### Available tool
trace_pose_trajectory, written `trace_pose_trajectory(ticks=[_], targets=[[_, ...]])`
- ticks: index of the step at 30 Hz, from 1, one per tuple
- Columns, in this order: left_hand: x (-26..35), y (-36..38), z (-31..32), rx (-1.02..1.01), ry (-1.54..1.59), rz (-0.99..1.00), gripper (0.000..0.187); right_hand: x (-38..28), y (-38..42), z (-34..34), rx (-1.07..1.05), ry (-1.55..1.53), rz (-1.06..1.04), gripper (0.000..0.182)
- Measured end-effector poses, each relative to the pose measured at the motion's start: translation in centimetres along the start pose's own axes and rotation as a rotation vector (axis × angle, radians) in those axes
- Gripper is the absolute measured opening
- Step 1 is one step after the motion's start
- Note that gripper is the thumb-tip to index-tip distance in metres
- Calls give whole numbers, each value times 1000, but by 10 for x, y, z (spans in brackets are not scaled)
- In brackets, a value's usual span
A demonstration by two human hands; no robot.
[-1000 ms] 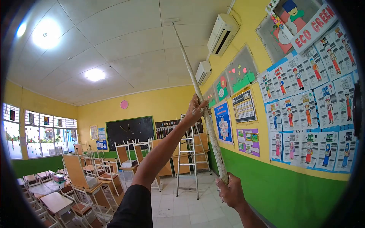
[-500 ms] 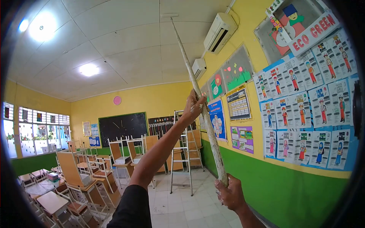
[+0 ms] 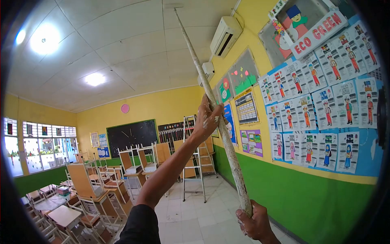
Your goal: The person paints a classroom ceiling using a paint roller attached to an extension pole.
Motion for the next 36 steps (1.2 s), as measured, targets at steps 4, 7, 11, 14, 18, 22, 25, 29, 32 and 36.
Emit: trace_pose_trajectory(ticks=[4, 7, 11, 14, 18, 22, 25, 29, 32, 36], targets=[[41, 16, 25, -3, 18, -13, 42, -3, 33, -14, 2, 28, -213, 30], [55, 20, 34, 9, 31, 12, 42, -11, 50, -19, 21, 60, -210, 30], [64, 22, 33, 5, 41, 19, 43, -18, 57, -15, 3, 25, -193, 29], [63, 24, 26, -2, 46, 0, 43, -17, 51, -9, -17, 91, -232, 29], [40, 12, 1, -7, 35, -6, 45, -15, 31, 10, -58, -39, 21, 23], [5, -3, -31, -9, -39, 53, 43, -14, -1, 28, -13, 5, 5, 22], [-11, -7, -48, 6, 12, 46, 38, 1, -31, 42, -29, 2, -19, 24], [-56, -19, -79, -12, 6, -3, 36, 30, -78, 56, -28, 43, -46, 25], [-97, -29, -108, -27, 20, -24, 36, 52, -113, 73, -36, 21, -43, 26], [-134, -42, -146, -29, 11, -1, 35, 73, -160, 101, -17, 69, -80, 26]])
Point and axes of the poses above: each hand's wrist, its own y-axis away from the middle knuckle, its own z-axis out of the palm, x = y × z, the point moved 6 cm from there along -y, towards the middle knuckle, and after that the axes turned 2 degrees about y, right-handed, at the moved point
